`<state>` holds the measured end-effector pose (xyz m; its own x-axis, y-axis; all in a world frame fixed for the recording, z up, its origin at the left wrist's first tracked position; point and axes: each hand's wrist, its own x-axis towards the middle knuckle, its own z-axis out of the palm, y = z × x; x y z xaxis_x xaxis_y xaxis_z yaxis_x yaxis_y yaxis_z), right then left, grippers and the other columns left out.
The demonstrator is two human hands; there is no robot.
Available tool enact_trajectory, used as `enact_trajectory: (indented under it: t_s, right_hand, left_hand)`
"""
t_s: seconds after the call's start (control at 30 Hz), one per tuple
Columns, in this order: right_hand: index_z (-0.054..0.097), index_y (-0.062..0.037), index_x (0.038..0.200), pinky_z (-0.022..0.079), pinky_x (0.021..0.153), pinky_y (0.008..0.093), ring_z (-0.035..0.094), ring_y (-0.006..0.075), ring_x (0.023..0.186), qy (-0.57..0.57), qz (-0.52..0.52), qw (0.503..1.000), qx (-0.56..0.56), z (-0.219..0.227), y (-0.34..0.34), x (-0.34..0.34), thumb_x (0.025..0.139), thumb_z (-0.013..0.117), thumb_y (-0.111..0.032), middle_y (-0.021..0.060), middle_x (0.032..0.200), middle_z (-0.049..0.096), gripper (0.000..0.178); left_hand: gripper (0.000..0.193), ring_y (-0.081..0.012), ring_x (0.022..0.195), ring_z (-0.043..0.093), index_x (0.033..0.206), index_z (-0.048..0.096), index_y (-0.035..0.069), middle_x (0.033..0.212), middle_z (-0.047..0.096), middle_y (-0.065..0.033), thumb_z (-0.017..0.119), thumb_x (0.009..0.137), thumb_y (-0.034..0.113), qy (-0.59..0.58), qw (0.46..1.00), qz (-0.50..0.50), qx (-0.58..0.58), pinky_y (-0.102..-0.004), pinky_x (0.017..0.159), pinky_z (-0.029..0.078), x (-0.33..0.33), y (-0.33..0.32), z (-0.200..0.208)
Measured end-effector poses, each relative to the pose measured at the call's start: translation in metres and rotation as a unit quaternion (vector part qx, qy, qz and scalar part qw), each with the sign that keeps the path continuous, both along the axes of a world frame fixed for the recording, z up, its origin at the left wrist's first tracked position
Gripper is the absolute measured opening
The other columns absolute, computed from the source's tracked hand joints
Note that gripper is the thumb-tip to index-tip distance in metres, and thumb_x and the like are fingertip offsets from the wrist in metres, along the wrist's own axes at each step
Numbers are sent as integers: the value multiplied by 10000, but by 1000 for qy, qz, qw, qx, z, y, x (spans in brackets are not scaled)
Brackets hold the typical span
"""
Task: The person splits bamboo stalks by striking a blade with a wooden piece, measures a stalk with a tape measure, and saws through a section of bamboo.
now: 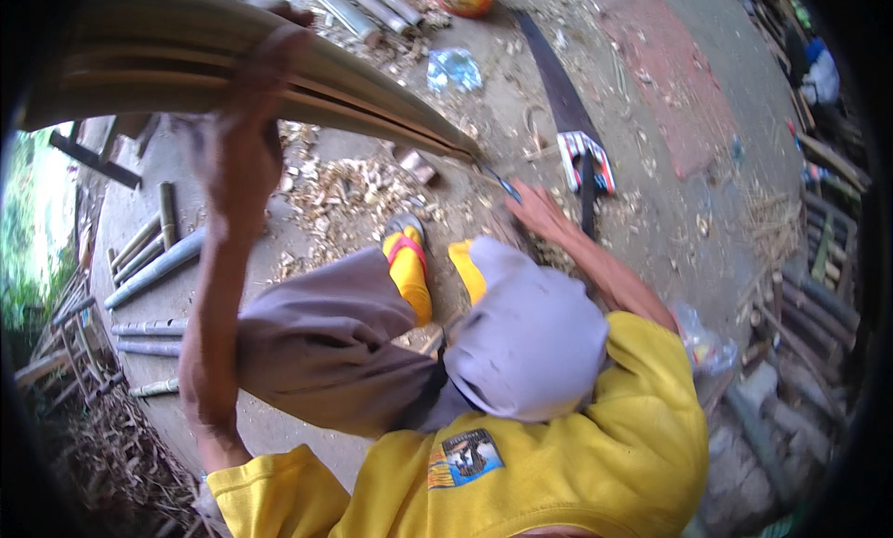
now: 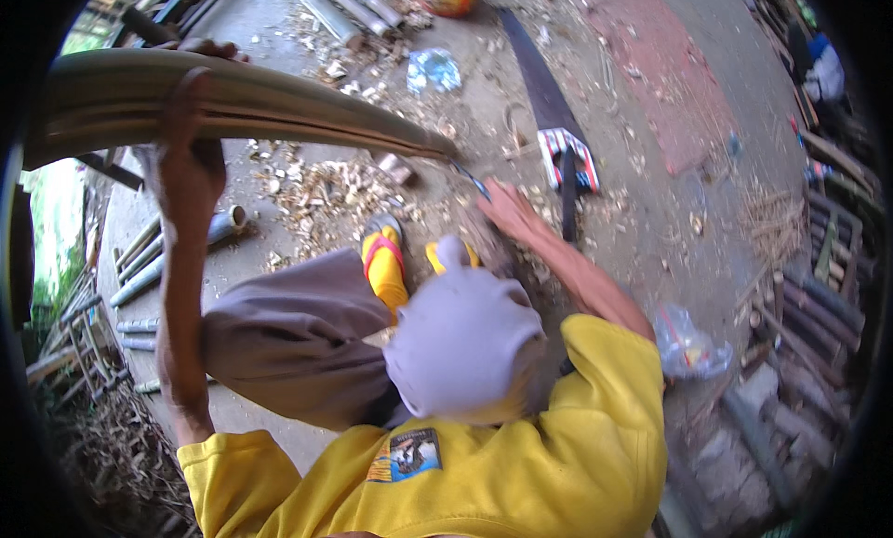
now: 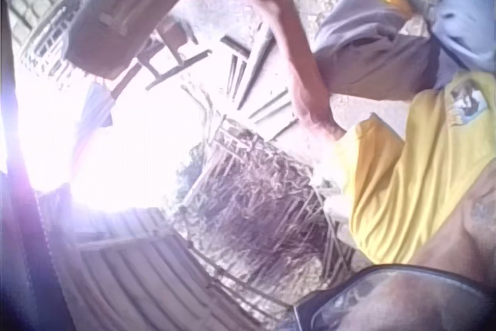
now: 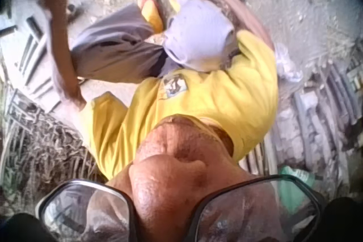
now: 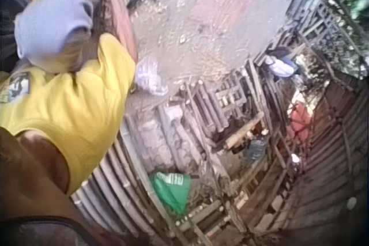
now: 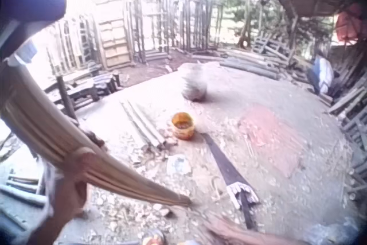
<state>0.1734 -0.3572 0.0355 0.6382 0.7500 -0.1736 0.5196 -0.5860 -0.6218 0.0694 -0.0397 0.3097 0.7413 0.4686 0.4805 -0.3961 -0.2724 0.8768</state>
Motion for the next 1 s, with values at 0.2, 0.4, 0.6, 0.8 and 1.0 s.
enact_trajectory:
  t_s: [0.2,0.4,0.6,0.8,1.0]
  right_hand:
    - [516,-21,1034,470,546,463,594,438,661,29,-5,989,143,79,35,-17,854,581,-194,251,748,592,258]
    - [525,-44,1057,448,570,481,593,431,680,-16,16,999,49,14,18,-9,854,579,-185,235,714,585,253]
    - [543,-66,1070,431,623,511,582,435,709,-8,-44,990,131,59,42,-30,846,591,-244,202,716,600,290]
    - [554,-32,1033,453,626,465,590,378,716,13,-62,997,-35,-5,4,-8,796,633,-172,173,692,558,286]
    - [530,-54,916,428,473,302,541,154,539,245,-298,898,214,9,-41,6,738,697,-87,64,674,547,247]
  left_hand:
    - [281,-228,894,627,1028,590,37,909,646,-105,679,781,138,63,988,72,118,-367,810,511,20,-7,11]
    - [258,-209,925,614,987,617,30,953,637,-114,670,781,175,67,997,25,-15,-358,829,510,10,-35,45]
    - [398,-124,790,654,1035,614,41,898,674,-68,785,732,235,47,996,-43,-67,-285,673,573,9,-25,49]
    - [399,-142,774,654,995,606,33,881,666,-71,789,723,260,24,995,-2,-94,-296,695,577,2,-25,47]
    - [293,-170,651,624,909,625,32,768,635,-87,720,724,239,-80,978,123,-148,-343,606,562,-8,14,45]
